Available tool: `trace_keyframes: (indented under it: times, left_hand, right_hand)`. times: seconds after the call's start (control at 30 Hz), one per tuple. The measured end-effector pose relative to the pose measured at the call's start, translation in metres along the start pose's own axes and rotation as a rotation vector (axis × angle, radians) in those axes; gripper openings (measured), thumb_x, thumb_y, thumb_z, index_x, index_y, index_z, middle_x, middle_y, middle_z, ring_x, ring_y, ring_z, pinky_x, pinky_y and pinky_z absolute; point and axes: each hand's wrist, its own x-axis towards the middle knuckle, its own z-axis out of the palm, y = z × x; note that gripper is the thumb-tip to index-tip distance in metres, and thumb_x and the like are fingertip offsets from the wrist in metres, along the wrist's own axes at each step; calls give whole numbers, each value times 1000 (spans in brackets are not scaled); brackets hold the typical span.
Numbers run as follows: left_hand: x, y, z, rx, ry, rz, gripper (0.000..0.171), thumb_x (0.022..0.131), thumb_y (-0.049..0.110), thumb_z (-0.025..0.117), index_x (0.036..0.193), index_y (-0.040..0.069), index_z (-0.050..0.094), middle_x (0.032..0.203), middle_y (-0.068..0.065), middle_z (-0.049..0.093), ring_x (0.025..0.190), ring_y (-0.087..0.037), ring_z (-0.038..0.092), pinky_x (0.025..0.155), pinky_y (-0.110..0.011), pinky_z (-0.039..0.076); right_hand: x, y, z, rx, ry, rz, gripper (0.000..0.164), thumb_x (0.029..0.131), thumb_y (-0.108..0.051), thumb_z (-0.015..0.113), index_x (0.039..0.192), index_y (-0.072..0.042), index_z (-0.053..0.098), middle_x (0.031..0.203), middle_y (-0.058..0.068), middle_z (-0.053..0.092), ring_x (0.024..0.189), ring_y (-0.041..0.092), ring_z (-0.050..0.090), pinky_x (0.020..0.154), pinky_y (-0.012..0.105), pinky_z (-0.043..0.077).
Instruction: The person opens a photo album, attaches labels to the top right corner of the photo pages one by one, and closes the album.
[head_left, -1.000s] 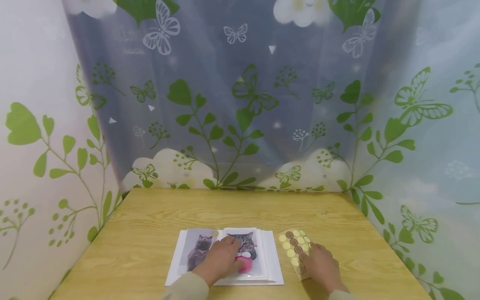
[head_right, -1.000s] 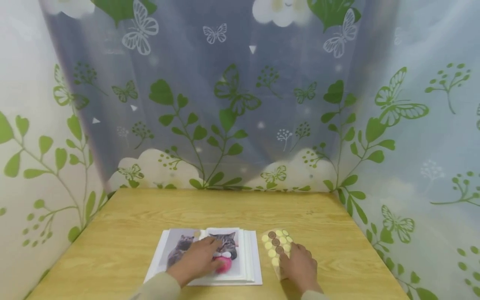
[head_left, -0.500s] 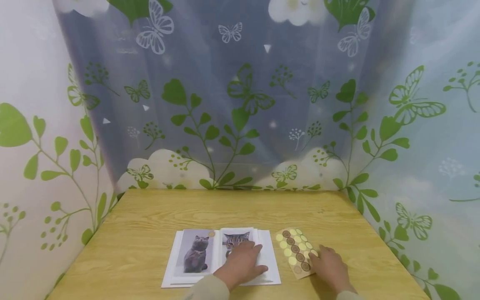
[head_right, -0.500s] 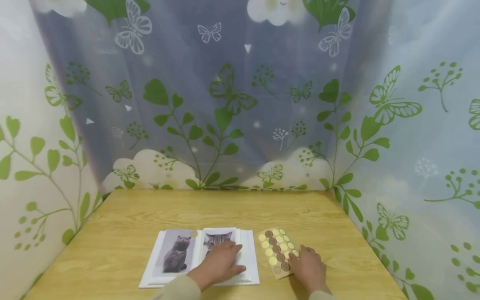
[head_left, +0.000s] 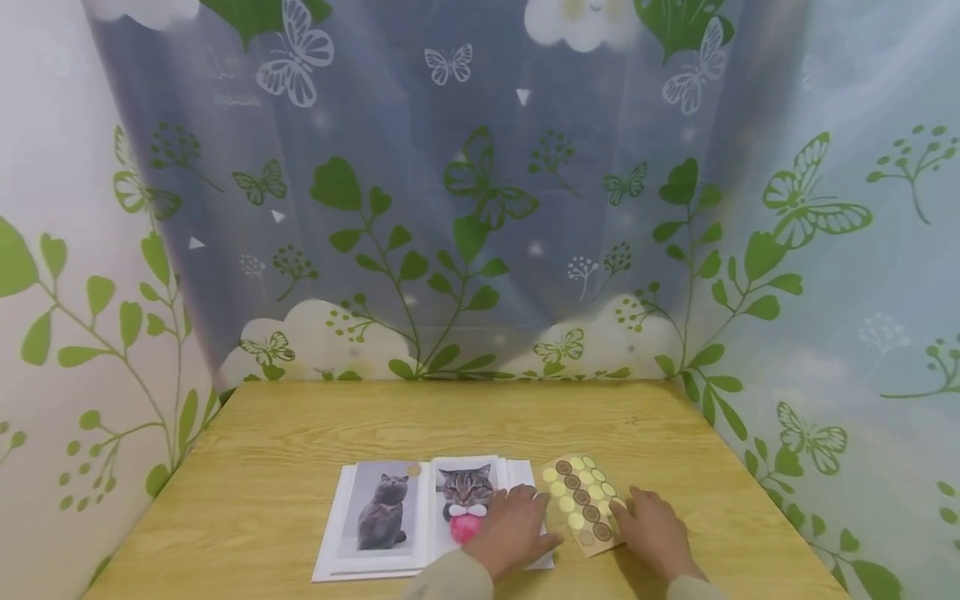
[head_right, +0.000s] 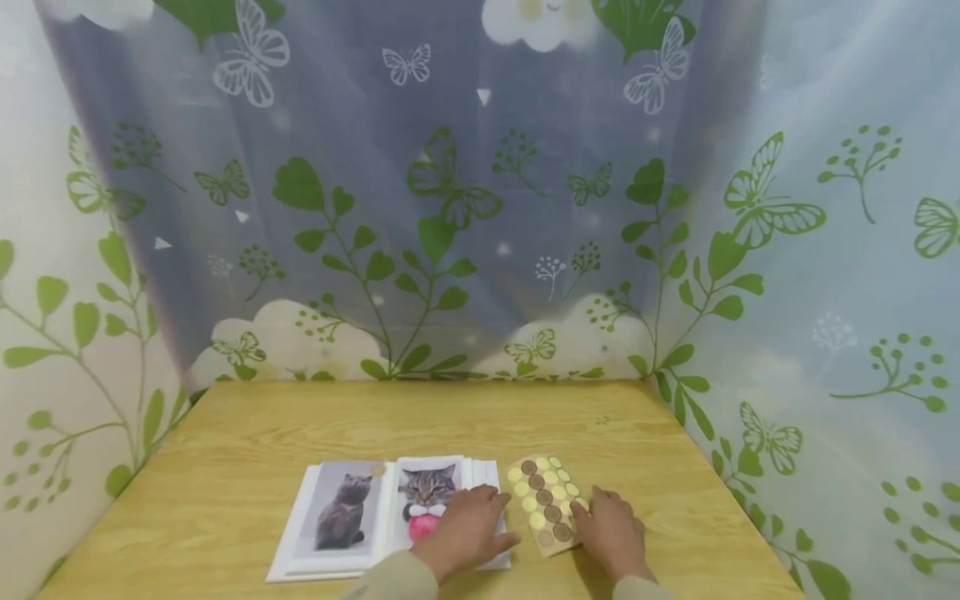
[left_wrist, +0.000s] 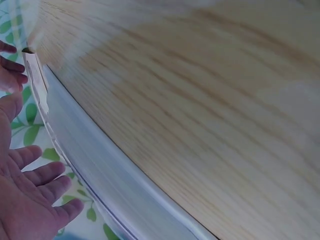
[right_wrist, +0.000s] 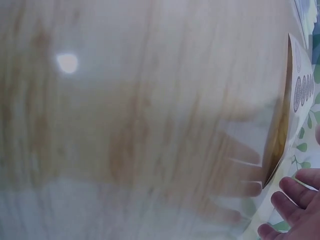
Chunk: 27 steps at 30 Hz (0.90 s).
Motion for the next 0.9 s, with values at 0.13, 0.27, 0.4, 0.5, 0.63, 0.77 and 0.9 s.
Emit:
trace_keyframes:
  times: [0.13,0.27,0.4,0.5,0.63,0.77,0.9]
  left_hand:
    - [8,7,7,3,12,-13,56,87,54,68,124,12,64,124,-8,62,121,-24,54,106,-48,41]
    - [12,12,10,25,34,-16,52,87,53,68,119,12,66,121,-7,63,121,-24,54,106,-49,40]
    - [15,13,11,45,43,-39,52,87,53,68,118,11,66,120,-9,64,121,-25,54,106,-50,40]
    - [18,12,14,51,39,-64,54,86,53,69,118,10,67,122,-10,63,123,-27,53,107,-50,39]
    - [21,11,19,48,15,-89,57,86,55,69,122,10,67,132,-13,58,130,-30,48,110,-51,37]
    - [23,12,22,60,-19,-111,59,86,56,68,122,9,68,141,-16,52,137,-32,42,113,-51,33]
    - [24,13,23,83,-30,-117,56,86,55,68,118,9,71,143,-16,51,137,-32,41,113,-51,32]
  right_hand:
    - [3,0,0,-10,-15,-4,58,100,-32,52,132,16,49,131,40,49,118,59,47,91,72,40]
    - [5,1,2,-15,-28,1,58,100,-33,52,132,15,49,131,39,49,118,58,47,92,72,39]
    - [7,1,4,-33,-21,-2,57,99,-33,53,131,14,51,129,37,52,116,57,50,90,72,41]
    - [7,2,6,-47,-10,-5,56,99,-33,55,130,14,53,126,36,55,113,56,52,88,71,43]
    - [8,2,8,-66,-1,-7,53,98,-32,56,128,13,55,123,35,57,110,55,55,86,70,44]
    - [8,-1,9,-69,-8,-7,48,97,-30,57,123,9,60,117,31,62,107,53,58,86,68,46]
    - [7,-6,9,-67,-16,-26,28,98,-28,56,101,-3,69,106,20,68,97,47,62,79,66,48]
